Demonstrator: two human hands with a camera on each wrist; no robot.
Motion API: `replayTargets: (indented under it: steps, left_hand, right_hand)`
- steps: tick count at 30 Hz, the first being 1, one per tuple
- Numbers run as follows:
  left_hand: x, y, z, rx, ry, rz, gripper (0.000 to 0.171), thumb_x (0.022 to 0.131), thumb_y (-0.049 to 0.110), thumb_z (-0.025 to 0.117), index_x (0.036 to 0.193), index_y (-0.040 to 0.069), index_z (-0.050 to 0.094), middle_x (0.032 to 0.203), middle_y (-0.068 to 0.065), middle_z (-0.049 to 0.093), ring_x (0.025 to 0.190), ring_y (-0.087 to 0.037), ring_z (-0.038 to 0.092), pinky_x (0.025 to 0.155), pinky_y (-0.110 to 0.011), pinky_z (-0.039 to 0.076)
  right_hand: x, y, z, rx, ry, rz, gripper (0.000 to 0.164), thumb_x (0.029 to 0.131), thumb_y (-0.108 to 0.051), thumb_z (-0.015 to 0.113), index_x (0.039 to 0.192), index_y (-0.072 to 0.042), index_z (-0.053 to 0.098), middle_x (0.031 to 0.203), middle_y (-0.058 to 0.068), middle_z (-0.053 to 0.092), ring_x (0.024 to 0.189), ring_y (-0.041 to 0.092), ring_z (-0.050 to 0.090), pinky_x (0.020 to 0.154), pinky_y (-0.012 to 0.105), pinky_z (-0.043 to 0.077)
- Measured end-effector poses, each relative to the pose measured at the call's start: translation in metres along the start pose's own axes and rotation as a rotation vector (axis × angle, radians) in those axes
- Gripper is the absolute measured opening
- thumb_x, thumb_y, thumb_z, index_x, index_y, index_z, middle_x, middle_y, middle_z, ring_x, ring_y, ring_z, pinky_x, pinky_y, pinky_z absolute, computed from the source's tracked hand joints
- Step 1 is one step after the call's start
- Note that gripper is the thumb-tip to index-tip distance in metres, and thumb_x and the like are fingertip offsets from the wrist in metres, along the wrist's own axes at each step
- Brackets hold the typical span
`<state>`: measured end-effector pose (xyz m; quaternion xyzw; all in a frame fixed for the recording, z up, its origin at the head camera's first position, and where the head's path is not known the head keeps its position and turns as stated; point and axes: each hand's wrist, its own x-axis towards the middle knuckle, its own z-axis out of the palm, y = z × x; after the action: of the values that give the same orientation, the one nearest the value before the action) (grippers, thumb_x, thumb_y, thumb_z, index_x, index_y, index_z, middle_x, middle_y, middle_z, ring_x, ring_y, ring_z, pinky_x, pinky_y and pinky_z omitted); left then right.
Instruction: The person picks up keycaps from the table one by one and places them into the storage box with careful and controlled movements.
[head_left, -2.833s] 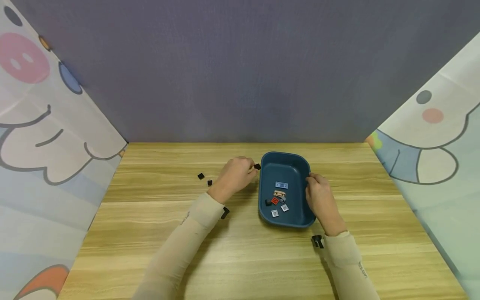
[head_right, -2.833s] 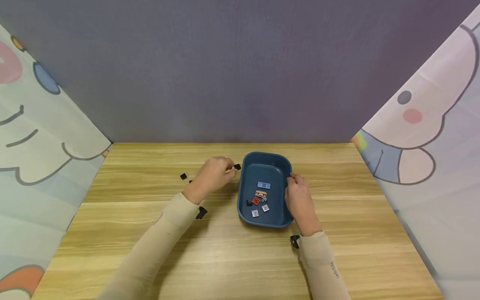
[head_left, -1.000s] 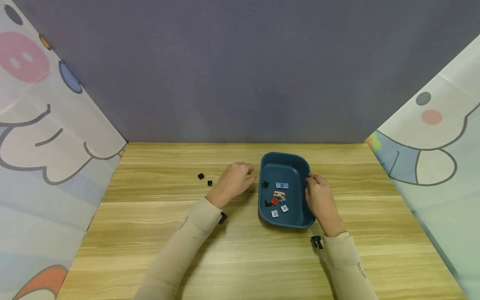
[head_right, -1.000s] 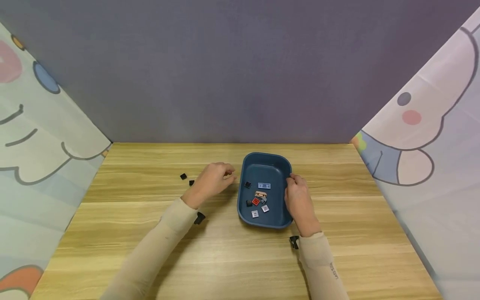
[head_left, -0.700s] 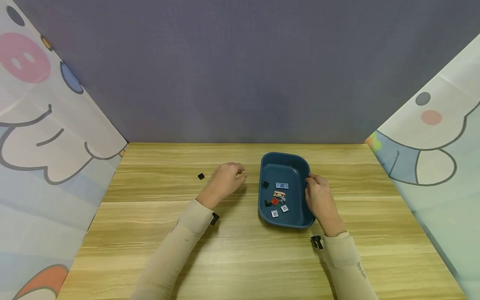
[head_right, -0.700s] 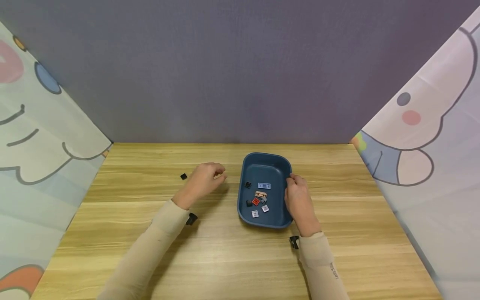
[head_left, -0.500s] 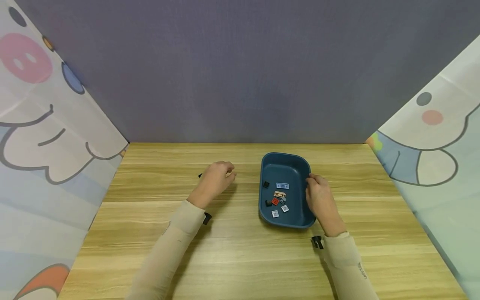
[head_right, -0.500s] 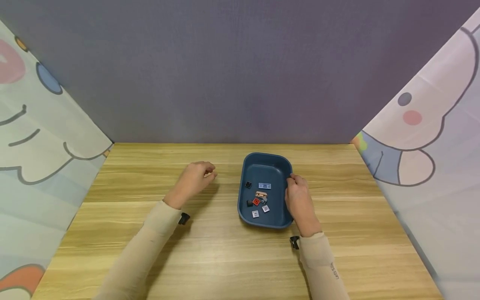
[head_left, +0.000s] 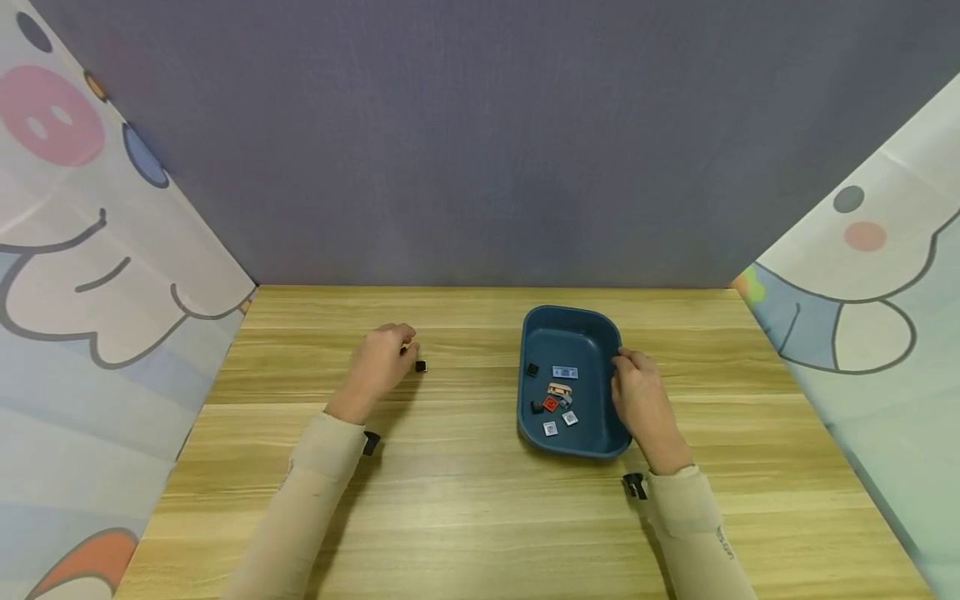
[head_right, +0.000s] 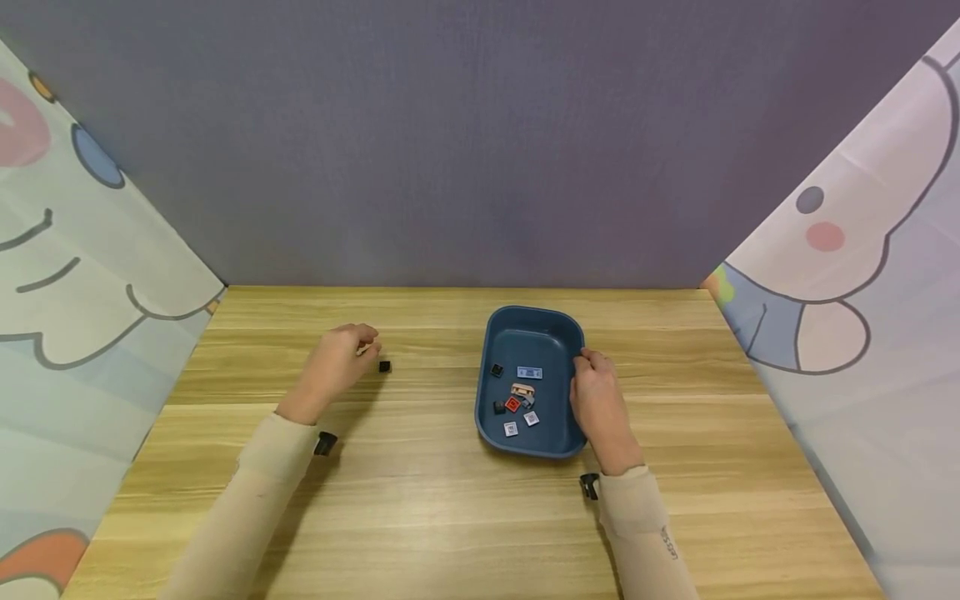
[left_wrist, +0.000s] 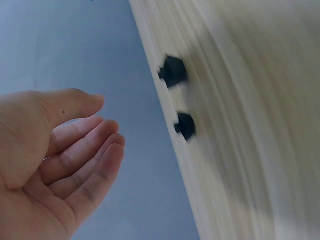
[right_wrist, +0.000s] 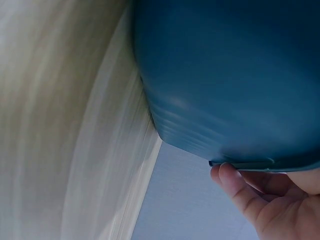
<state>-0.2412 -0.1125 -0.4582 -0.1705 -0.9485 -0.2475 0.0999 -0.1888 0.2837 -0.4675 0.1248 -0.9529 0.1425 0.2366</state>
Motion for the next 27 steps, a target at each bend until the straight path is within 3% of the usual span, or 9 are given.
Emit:
replayTargets:
  steps: [11, 17, 20, 24, 27]
  left_hand:
    - [-0.011, -0.025, -0.008, 0.054, -0.082, -0.099, 0.028, 0.093, 0.009, 0.070, 0.114, -0.009, 0.067, 0.105, -0.023, 0.070, 0.088, -0.032, 0.069, 0.074, -0.044, 0.057]
    - [-0.010, -0.031, -0.002, 0.036, -0.165, -0.151, 0.026, 0.093, 0.013, 0.069, 0.111, -0.006, 0.069, 0.095, -0.016, 0.070, 0.068, -0.020, 0.060, 0.063, -0.038, 0.053]
    - [-0.008, -0.033, 0.002, 0.010, -0.209, -0.171, 0.017, 0.094, 0.014, 0.070, 0.101, -0.002, 0.070, 0.084, -0.010, 0.066, 0.062, -0.018, 0.053, 0.055, -0.034, 0.046]
    - [-0.006, -0.035, 0.005, 0.003, -0.227, -0.183, 0.013, 0.094, 0.014, 0.070, 0.088, 0.004, 0.067, 0.077, -0.006, 0.061, 0.061, -0.019, 0.051, 0.052, -0.032, 0.041]
    - [-0.005, -0.036, 0.007, 0.009, -0.229, -0.182, 0.012, 0.094, 0.015, 0.071, 0.088, 0.005, 0.068, 0.079, -0.005, 0.062, 0.064, -0.020, 0.052, 0.053, -0.032, 0.041]
  right_hand:
    - [-0.001, 0.000, 0.000, 0.001, 0.018, -0.013, 0.015, 0.081, 0.018, 0.064, 0.096, 0.019, 0.065, 0.107, 0.035, 0.062, 0.098, 0.052, 0.060, 0.084, 0.055, 0.052]
    - [-0.001, 0.000, 0.000, 0.005, 0.026, -0.018, 0.014, 0.081, 0.018, 0.064, 0.095, 0.019, 0.065, 0.106, 0.035, 0.062, 0.097, 0.052, 0.060, 0.082, 0.055, 0.053]
    - [-0.001, -0.001, 0.000, 0.010, 0.027, -0.014, 0.014, 0.081, 0.019, 0.064, 0.095, 0.019, 0.065, 0.106, 0.035, 0.062, 0.097, 0.052, 0.060, 0.083, 0.055, 0.053]
    - [-0.001, -0.001, 0.000, 0.014, 0.026, -0.008, 0.015, 0.081, 0.019, 0.064, 0.095, 0.018, 0.065, 0.107, 0.035, 0.062, 0.098, 0.052, 0.060, 0.084, 0.055, 0.052]
    - [0.000, -0.001, 0.000, 0.013, 0.026, -0.011, 0.015, 0.081, 0.019, 0.064, 0.095, 0.018, 0.065, 0.107, 0.035, 0.063, 0.098, 0.052, 0.060, 0.084, 0.055, 0.052]
